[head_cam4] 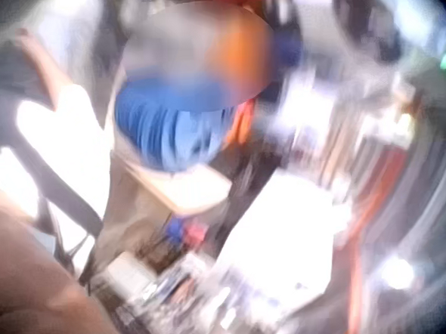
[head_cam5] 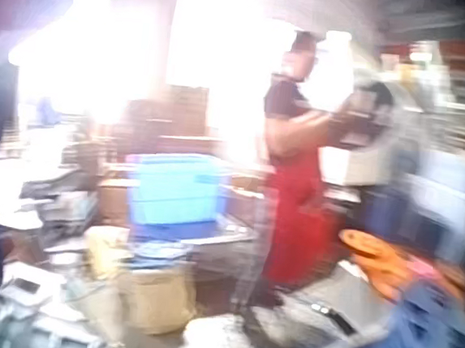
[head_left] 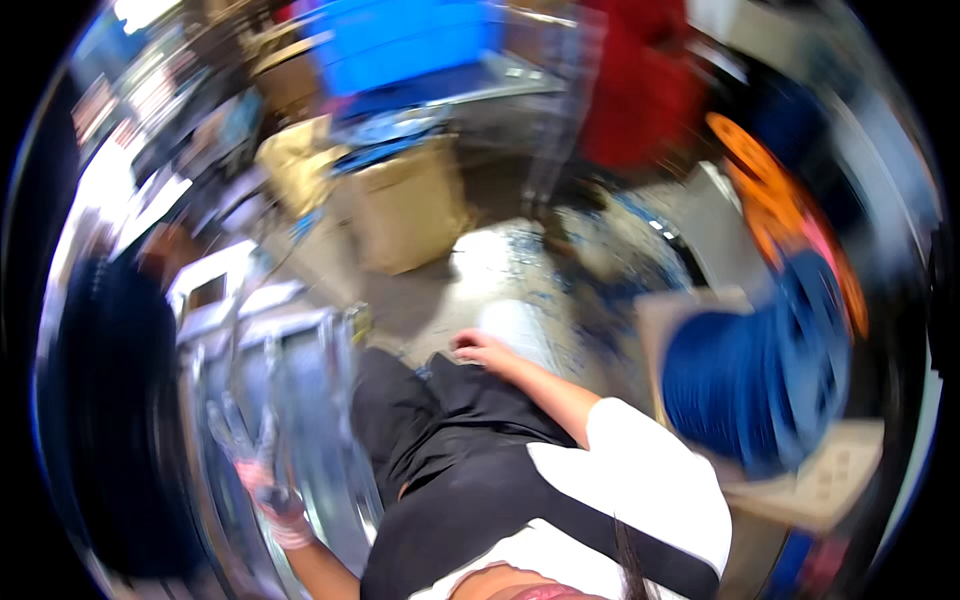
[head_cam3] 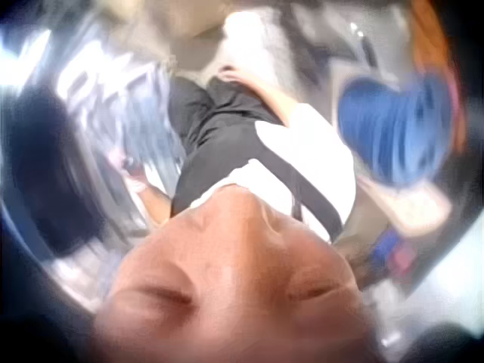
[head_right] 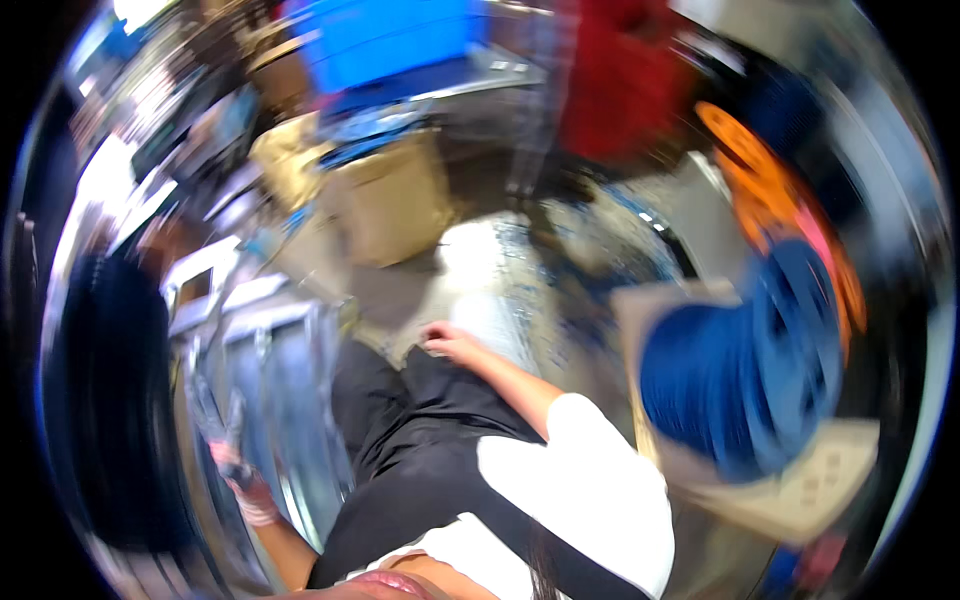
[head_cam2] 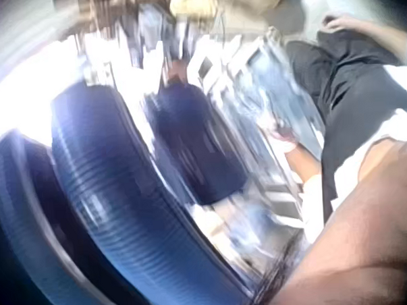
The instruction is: The person repeatedly picks up blue plastic reel-like parts from a nearby surface and stacks them onto a metal rack. The person handles the parts one by one, placing them carefully into a vertical stack on the rack.
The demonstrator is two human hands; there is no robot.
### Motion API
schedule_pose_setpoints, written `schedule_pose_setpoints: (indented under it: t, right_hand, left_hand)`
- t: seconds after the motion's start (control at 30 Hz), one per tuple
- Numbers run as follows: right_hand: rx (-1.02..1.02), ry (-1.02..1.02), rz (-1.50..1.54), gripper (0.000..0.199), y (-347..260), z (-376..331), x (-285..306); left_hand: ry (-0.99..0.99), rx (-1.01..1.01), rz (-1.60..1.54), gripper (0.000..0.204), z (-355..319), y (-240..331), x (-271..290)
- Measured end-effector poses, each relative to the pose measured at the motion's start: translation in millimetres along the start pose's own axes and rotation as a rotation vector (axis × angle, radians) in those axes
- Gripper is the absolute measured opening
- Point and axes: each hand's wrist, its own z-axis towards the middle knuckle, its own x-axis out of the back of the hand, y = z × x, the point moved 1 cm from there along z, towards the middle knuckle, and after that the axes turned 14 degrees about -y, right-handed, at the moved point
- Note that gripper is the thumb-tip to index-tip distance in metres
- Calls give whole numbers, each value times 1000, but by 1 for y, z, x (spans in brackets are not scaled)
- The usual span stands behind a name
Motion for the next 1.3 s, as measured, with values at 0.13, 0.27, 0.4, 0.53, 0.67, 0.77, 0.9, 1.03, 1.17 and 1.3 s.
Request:
schedule_pose_setpoints:
  t: [0.13, 0.27, 0.4, 0.53, 0.67, 0.77, 0.9, 1.03, 1.17, 1.3]
  right_hand:
    - [43, 302, -178, 25, -35, -73, -12]
    - [143, 642, -391, 25, -115, -175, -13]
    - [251, 856, -1251, 31, -229, -254, -35]
    - [36, 1354, -1629, 41, -296, -320, -23]
    - [-616, 1517, -1568, 74, -290, -362, 16]
    - [-864, 1449, -1534, 84, -284, -367, 21]
    - [-1085, 1495, -1435, 68, -279, -375, 14]
    - [-1116, 1394, -1303, 59, -296, -378, 21]
    - [-970, 1249, -1061, 72, -303, -397, 50]
    - [-947, 1044, -902, 79, -298, -414, 69]
  left_hand:
    - [-476, -499, -88, 49, 38, 61, -127]
    - [-722, -638, -39, 49, 77, 116, -230]
    - [-924, -435, -423, 49, 82, 124, -313]
    - [-1017, -282, -460, 42, 61, 80, -394]
    - [-810, -680, 110, 34, 24, 82, -396]
    - [-824, -604, 19, 33, 25, 78, -398]
    - [-791, -597, 36, 34, 27, 63, -395]
    - [-800, -626, 17, 33, 30, 66, -389]
    - [-802, -651, 9, 32, 27, 71, -391]
    - [-825, -626, 16, 33, 26, 78, -388]
